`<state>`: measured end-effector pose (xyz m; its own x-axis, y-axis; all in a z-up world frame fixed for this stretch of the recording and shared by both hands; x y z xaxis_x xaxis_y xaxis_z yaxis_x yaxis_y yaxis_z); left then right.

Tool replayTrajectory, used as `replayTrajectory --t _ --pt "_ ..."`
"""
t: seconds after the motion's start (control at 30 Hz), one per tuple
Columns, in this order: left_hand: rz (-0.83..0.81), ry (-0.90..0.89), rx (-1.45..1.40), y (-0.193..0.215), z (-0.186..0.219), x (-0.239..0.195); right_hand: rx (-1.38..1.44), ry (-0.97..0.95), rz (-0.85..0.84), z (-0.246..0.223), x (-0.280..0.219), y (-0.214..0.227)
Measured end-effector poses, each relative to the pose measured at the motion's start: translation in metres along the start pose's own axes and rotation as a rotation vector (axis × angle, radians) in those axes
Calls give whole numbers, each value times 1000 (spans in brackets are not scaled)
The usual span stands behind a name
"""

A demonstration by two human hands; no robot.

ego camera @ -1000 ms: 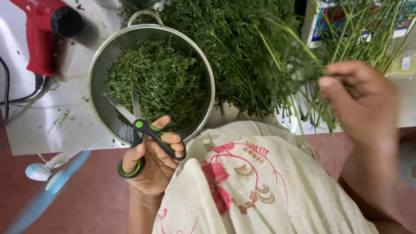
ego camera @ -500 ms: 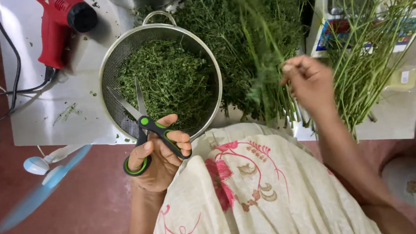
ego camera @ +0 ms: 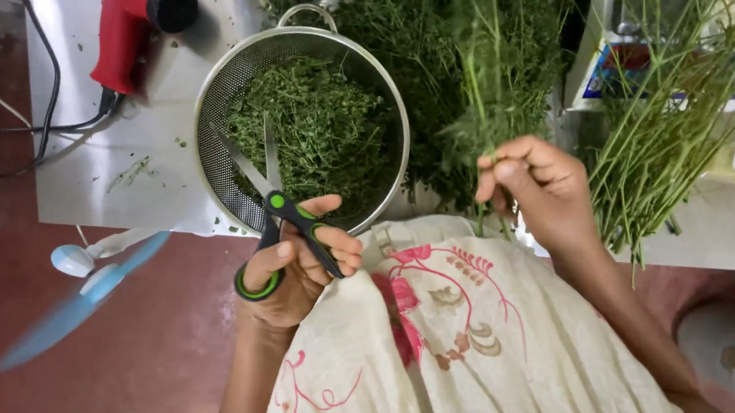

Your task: Trimming herb leaves from stems into a strainer using scissors

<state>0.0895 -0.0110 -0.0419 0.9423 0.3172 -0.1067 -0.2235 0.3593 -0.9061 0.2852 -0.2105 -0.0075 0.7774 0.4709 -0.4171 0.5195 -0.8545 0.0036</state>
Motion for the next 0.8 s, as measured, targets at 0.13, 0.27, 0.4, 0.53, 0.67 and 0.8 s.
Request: replayTrajectory --t 0.13,0.27,0.4,0.53,0.67,0.8 --pt "1 -9 31 7 -4 2 -121 100 -81 21 39 -16" --pt "53 -25 89 7 -2 2 -80 -14 -142 54 54 -16" --pt "106 -1 190 9 -7 -2 518 -148 -352 84 53 -29" --pt "95 -47 661 -20 -6 19 545 -173 -440 79 53 -57" --pt "39 -83 660 -18 -27 40 324 -90 -399 49 50 -96" --pt "89 -130 618 0 -36 49 167 10 -385 7 28 -117"
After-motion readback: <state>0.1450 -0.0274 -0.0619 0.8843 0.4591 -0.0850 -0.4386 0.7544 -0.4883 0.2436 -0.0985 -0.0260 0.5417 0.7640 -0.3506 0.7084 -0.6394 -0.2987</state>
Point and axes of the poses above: each hand's wrist, its own x-axis towards the middle knuckle, its own y-axis out of the back of the hand, z = x × y, the point moved 10 cm from there along x, towards the middle knuckle, and after that the axes turned 13 degrees about -y, right-handed, at the moved point
